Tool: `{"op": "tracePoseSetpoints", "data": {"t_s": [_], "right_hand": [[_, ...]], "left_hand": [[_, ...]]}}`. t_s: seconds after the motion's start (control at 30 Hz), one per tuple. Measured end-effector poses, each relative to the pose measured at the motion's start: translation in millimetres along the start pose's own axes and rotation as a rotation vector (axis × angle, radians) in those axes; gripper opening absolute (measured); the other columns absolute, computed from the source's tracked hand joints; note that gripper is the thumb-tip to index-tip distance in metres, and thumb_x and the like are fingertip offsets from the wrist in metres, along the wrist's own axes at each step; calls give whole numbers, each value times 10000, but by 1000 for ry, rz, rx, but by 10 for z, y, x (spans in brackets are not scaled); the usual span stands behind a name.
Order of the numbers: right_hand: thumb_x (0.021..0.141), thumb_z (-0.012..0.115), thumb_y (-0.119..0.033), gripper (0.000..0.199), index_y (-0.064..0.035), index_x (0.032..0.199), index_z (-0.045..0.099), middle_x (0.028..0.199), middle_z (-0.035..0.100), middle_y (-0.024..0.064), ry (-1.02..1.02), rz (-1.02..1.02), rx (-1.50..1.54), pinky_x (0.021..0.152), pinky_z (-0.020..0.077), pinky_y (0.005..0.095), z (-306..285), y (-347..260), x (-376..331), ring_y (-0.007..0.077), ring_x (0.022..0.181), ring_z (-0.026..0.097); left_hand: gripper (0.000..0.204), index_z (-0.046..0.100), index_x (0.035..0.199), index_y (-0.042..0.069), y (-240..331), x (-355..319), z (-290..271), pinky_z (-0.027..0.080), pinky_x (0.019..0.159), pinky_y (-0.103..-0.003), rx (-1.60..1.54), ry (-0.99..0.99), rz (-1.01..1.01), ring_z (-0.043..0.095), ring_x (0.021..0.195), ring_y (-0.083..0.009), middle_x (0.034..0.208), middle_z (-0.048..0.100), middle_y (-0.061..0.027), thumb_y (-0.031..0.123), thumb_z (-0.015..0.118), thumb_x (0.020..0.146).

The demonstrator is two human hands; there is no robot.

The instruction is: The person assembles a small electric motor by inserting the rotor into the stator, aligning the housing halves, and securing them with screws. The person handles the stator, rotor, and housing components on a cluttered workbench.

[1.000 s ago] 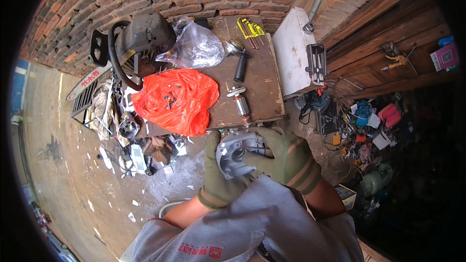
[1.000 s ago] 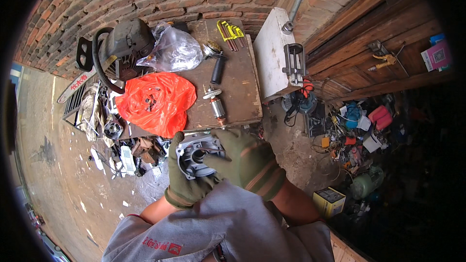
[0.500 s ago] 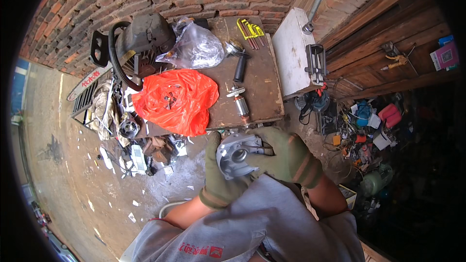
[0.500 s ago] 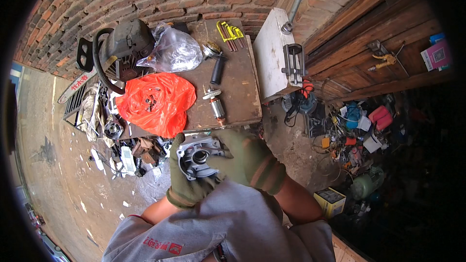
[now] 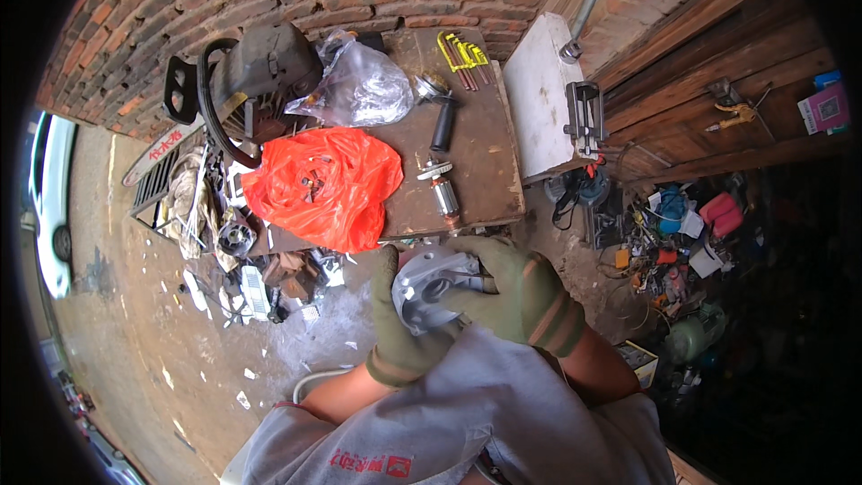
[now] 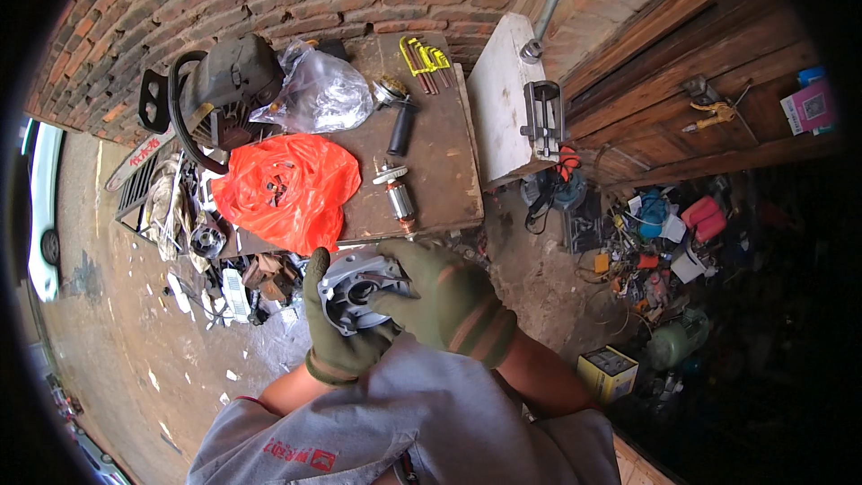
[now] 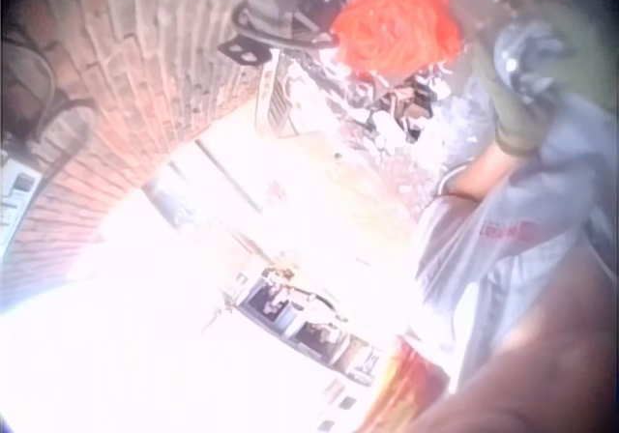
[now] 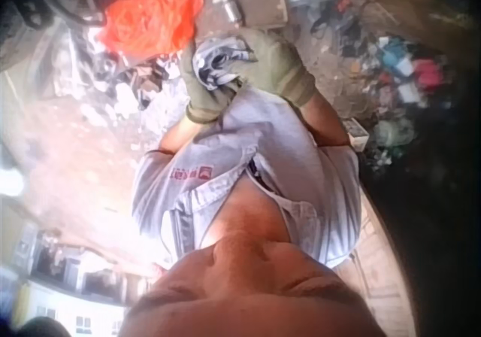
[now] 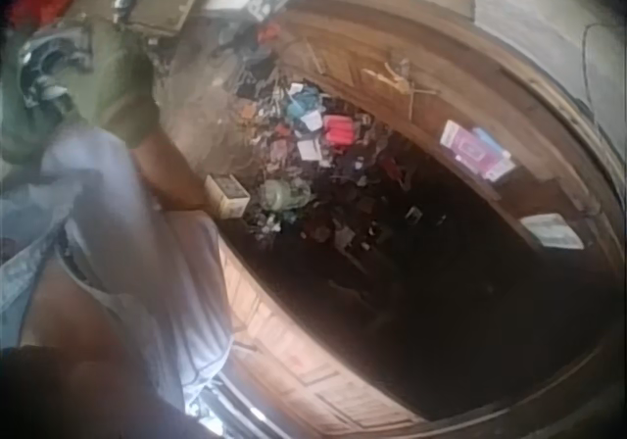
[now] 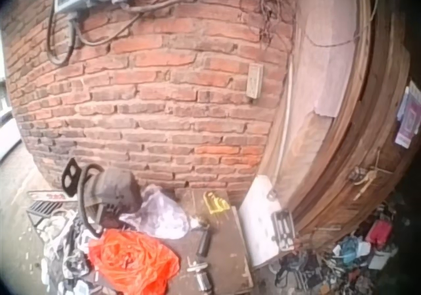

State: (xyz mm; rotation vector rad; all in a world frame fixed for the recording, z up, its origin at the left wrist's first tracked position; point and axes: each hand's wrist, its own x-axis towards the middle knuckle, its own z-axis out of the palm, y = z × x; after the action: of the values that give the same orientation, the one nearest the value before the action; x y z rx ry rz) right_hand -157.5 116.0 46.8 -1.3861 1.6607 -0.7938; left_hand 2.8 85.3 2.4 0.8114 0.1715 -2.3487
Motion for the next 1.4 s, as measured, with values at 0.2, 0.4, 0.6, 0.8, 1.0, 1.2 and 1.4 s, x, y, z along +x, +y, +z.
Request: {"op": "tracePoseSetpoints", "data": {"t_s": [0.2, 0.4, 0.6, 0.8, 1.0, 1.2, 1.4], "right_hand": [[816, 827, -193, 475, 35, 1213, 700, 1097, 744, 228, 14, -8, -30, 826, 588, 357, -93, -84, 39, 263, 970, 759], [842, 803, -209, 398, 28, 1153, 729, 1022, 757, 213, 23, -28, -24, 811, 587, 362, -117, -23, 108, 290, 921, 764], [856, 805, -227, 381, 22, 1134, 726, 1017, 750, 215, 84, -33, -173, 802, 586, 380, -62, -13, 133, 325, 910, 753], [864, 778, -195, 417, 24, 1208, 687, 1053, 737, 224, -16, -124, -128, 815, 579, 378, -62, 169, 207, 322, 937, 744], [829, 753, -327, 344, -46, 1013, 677, 893, 703, 214, 59, -47, -248, 740, 552, 484, -3, 15, 208, 400, 847, 701], [830, 755, -317, 331, -57, 1011, 659, 907, 712, 190, 75, 54, -397, 702, 555, 503, 90, -74, 192, 386, 825, 706], [824, 754, -268, 406, -39, 1145, 657, 986, 708, 212, 52, -30, -292, 772, 559, 475, 30, -27, 192, 402, 913, 700]], "left_hand": [[702, 666, 1261, 72, 35, 9, -57, 516, 1006, -444, 7, -106, -25, 673, 1125, -282, 1217, 717, -130, 685, 455, 991], [695, 654, 1287, 77, 53, 40, 4, 501, 1033, -441, -31, -145, -93, 668, 1142, -283, 1233, 712, -120, 677, 461, 993], [644, 695, 1227, 67, 34, 67, 118, 582, 912, -454, -63, -13, -51, 729, 1011, -300, 1142, 752, -128, 632, 501, 985], [660, 667, 1289, 77, 139, 97, 24, 578, 928, -501, -98, -111, -166, 720, 1044, -322, 1183, 743, -129, 638, 483, 993], [640, 670, 1282, 104, 131, 156, -75, 577, 938, -507, -135, -47, -167, 712, 1060, -324, 1196, 738, -130, 643, 476, 996], [710, 660, 1308, 108, 114, 208, -218, 497, 1054, -461, -219, -278, -133, 653, 1166, -287, 1269, 698, -109, 704, 481, 966], [727, 641, 1335, 111, 129, 178, -115, 499, 1043, -469, -182, -154, -185, 649, 1169, -304, 1262, 696, -121, 709, 440, 974]]}}
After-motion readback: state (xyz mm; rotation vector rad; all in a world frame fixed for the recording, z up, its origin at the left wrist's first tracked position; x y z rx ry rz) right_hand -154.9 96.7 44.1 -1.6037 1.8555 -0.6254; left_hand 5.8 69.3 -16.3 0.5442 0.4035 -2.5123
